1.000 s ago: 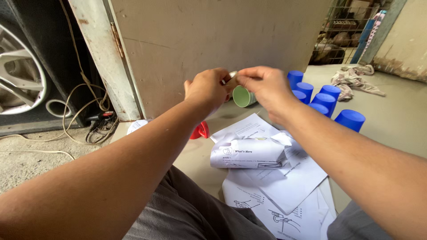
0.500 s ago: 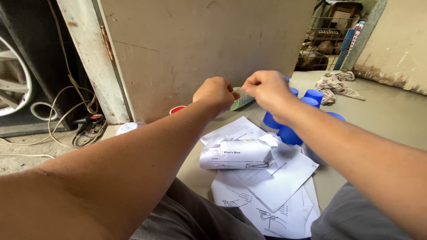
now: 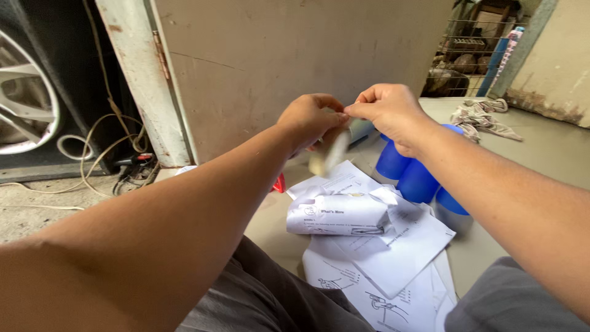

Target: The person wraps a small item in white paper and secures it with tape. They then wrap a red mug in white paper and secure it with tape. The person works on a low surface with several plastic cups nearby.

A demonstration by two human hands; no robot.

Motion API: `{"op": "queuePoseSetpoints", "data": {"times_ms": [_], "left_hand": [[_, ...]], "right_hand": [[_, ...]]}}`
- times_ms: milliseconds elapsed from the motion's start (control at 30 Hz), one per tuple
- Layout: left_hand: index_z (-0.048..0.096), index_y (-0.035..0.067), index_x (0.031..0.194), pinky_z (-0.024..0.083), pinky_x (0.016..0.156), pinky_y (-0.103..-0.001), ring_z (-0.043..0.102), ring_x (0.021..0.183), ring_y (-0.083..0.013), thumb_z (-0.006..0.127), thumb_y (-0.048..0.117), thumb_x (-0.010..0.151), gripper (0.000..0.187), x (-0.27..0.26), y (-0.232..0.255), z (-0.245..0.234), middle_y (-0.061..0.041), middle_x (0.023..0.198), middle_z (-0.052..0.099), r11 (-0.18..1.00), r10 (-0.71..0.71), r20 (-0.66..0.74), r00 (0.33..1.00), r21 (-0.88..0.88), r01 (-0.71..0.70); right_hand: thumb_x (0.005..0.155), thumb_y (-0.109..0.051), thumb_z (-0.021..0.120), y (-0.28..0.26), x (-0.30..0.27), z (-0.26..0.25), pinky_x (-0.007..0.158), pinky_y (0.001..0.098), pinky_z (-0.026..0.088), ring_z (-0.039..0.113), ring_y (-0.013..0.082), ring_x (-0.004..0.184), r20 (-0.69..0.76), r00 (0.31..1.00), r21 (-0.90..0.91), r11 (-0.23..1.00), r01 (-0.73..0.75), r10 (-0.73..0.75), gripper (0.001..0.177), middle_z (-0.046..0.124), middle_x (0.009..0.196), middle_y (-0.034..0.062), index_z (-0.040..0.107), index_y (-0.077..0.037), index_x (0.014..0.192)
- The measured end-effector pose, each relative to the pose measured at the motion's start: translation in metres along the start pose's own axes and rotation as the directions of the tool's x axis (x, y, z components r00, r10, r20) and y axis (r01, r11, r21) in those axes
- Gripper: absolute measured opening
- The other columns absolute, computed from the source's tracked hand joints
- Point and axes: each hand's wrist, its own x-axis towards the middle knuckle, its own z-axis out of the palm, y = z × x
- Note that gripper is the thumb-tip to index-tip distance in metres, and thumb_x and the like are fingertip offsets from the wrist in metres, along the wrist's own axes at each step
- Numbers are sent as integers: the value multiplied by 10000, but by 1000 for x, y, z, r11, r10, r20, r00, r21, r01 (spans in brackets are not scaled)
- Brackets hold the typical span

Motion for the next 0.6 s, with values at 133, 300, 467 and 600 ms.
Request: {"op": "queuePoseSetpoints", "data": {"times_ms": [133,300,467,600], "left_hand": [[706,152,1120,585,560,-348,708,610,-220,740,347,863,324,17,-8,1,-74,910,699,989,-120,65,991,-73,125],[721,121,1053,582,667,-361,713,809,-183,808,343,829,327,37,-27,4,-95,937,756,989,128,-94,987,-61,-134],[722,155,1002,579,794,-418,710,888,-186,756,332,870,224,28,-23,-5,-93,1009,759,991,69,-118,991,-109,-82],[751,292,1003,401,1000,-524,592,1114,-260,743,345,856,157,5,-18,1,-31,1272,489,958,-6,-354,935,267,107]], "right_hand": [[831,-156,815,-6,10,-1,610,285,424,558,92,727,-20,1000,-124,992,18,-20,152,677,824,10,716,-58,892],[829,-173,813,-21,21,-3,723,268,526,680,86,813,114,979,-214,958,189,-168,163,746,867,37,713,-57,885],[835,-206,830,-24,41,-3,733,299,531,662,126,816,160,973,-378,900,218,-168,196,736,882,53,741,-46,904],[847,-199,799,12,62,10,708,318,509,642,132,787,133,991,-355,934,44,3,137,728,836,30,765,-68,867]]}}
